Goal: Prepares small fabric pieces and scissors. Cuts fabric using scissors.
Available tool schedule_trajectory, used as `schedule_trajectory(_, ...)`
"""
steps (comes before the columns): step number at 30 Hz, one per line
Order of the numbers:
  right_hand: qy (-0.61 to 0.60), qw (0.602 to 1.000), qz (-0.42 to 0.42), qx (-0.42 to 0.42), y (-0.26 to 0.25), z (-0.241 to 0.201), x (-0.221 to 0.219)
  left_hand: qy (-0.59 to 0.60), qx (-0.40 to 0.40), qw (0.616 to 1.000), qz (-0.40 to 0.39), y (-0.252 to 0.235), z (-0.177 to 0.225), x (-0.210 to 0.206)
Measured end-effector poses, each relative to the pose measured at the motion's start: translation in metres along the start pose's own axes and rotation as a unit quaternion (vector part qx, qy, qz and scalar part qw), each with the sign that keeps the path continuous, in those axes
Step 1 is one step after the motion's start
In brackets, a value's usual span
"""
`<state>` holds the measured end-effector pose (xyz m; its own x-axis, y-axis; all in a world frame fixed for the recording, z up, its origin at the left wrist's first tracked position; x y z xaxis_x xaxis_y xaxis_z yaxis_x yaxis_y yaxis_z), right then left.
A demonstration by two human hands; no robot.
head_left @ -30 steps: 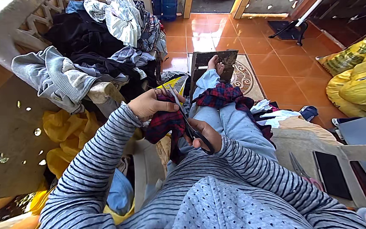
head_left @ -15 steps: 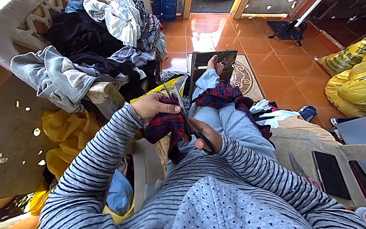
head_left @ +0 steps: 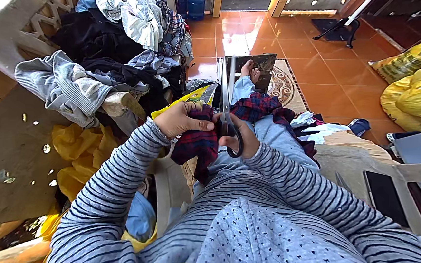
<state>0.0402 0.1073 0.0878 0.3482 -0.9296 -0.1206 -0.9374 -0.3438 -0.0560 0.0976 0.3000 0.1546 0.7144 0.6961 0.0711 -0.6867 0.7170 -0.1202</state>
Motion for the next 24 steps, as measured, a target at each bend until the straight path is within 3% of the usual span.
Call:
schedule_trajectory(5, 0.071, 0.995, -0.071, -0.027, -0.035, -0.030, -0.012, -0.006, -0.088, 0.993, 0.076, 0.007, 0.018, 0.018)
schedule_trajectory(9, 0.061, 0.997, -0.037, 0.017, -0.079, -0.055, -0.005, -0.047, -0.141, 0.978, 0.150, 0.016, 0.032, 0.050)
schedule_trajectory(12, -0.021, 0.999, -0.022, 0.014, -0.112, -0.081, 0.005, -0.039, -0.139, 0.972, 0.185, 0.023, 0.043, 0.068)
schedule_trajectory(16, -0.180, 0.981, -0.067, -0.016, -0.138, -0.103, 0.003, -0.031, -0.156, 0.969, 0.190, 0.031, 0.052, 0.081)
schedule_trajectory(20, -0.022, 0.998, 0.056, 0.004, -0.140, -0.090, -0.007, -0.046, -0.160, 0.968, 0.189, 0.026, 0.044, 0.077)
schedule_trajectory(24, 0.087, 0.991, -0.080, 0.060, -0.123, -0.057, -0.019, -0.051, -0.151, 0.975, 0.156, 0.018, 0.035, 0.073)
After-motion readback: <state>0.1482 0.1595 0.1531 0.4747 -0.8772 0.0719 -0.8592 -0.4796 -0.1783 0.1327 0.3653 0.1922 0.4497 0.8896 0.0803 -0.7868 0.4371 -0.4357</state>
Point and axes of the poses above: each hand's wrist, its own y-axis away from the middle knuckle, its own x-axis out of the back of the hand, z = x × y, the point moved 2 cm from there along -y, towards the middle knuckle, and after that the axes turned 14 degrees about -x, right-handed, at the moved point
